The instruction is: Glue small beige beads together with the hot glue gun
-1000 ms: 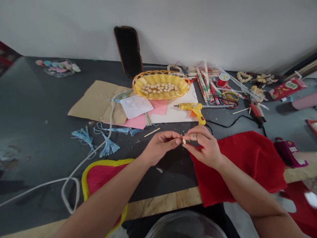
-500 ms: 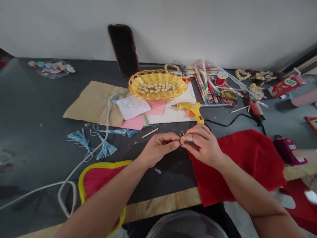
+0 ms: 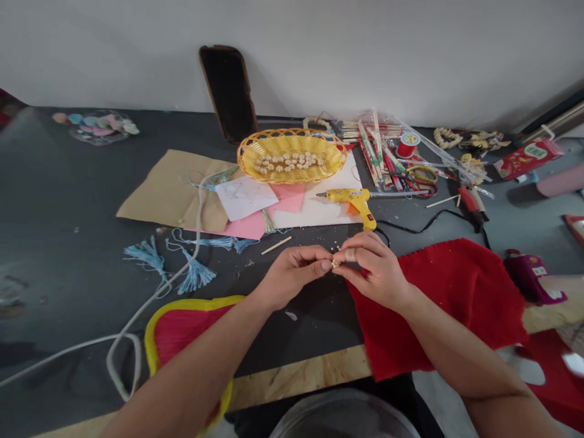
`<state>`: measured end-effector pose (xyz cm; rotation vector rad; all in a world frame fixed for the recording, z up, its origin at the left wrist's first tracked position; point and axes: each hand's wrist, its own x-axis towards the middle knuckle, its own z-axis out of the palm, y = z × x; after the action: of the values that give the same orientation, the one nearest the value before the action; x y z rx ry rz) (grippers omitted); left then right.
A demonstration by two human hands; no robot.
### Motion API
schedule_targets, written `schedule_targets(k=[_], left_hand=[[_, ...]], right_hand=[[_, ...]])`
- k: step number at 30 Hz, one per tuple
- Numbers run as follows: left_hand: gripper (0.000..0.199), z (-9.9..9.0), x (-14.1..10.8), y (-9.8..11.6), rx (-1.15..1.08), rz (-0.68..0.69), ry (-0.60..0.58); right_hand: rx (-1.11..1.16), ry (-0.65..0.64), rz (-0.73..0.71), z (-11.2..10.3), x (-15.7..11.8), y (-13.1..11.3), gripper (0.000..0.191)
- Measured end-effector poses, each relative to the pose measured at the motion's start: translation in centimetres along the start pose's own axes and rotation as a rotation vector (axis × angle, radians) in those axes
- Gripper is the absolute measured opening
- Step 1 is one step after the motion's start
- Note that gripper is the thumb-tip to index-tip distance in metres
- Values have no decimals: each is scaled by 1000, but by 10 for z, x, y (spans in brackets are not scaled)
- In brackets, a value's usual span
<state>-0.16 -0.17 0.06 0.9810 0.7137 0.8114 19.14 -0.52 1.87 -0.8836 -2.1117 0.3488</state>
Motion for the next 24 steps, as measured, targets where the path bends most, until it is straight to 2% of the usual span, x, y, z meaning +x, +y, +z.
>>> schedule_targets(k=[14, 19, 24], left_hand=[[17, -1, 1, 0, -35, -14, 2], [19, -1, 0, 0, -24, -27, 2], [16, 1, 0, 1, -87, -36, 30]], right_hand=[[-5, 7, 28, 2, -1, -1, 13], [-2, 5, 28, 1, 0, -3, 8], [7, 47, -2, -2, 3, -3, 7]])
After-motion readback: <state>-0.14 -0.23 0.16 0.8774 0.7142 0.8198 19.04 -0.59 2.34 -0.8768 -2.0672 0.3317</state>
